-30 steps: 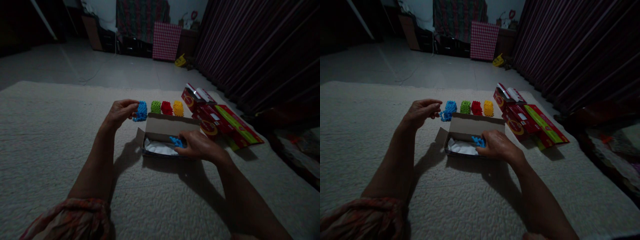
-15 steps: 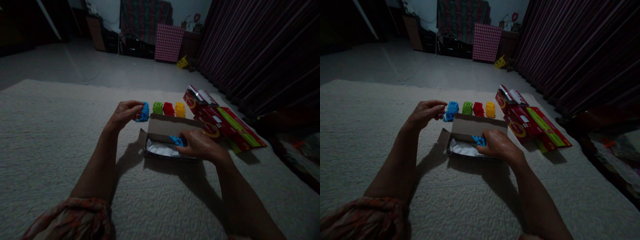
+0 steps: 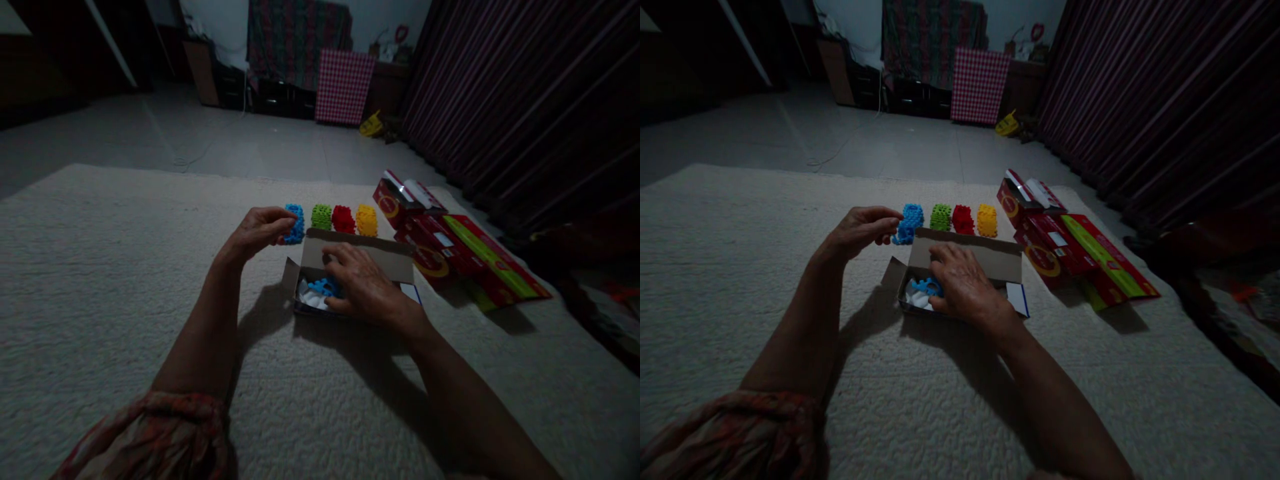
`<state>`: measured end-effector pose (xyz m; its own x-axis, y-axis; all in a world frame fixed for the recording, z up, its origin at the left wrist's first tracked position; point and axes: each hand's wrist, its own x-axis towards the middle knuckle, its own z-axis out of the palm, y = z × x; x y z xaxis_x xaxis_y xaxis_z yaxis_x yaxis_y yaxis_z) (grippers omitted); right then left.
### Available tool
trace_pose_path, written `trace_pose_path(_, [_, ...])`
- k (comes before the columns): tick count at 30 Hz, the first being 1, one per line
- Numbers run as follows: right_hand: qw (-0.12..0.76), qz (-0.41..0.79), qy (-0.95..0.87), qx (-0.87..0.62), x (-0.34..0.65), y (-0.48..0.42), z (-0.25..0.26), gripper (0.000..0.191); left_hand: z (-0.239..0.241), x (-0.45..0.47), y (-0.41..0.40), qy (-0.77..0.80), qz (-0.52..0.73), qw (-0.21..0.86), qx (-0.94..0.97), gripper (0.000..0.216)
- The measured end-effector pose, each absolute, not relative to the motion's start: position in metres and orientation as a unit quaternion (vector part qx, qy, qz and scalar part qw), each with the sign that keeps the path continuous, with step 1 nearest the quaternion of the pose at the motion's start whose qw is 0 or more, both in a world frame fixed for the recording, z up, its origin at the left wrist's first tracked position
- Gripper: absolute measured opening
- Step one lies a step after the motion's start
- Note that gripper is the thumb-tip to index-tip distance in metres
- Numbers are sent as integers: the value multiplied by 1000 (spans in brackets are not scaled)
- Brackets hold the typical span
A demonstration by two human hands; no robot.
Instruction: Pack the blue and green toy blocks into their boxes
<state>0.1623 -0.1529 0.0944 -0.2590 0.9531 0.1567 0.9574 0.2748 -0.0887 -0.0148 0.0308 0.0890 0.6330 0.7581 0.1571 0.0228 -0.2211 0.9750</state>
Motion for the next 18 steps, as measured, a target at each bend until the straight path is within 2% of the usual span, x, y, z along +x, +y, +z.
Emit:
trace_pose_path(5, [72, -18, -807, -586, 173, -147, 90, 31, 87, -15, 33, 280, 342, 557, 703, 16])
trace_pose_path(18, [31, -40, -849, -527, 165, -128, 86, 48, 89, -17, 35, 290, 357, 552, 696, 16])
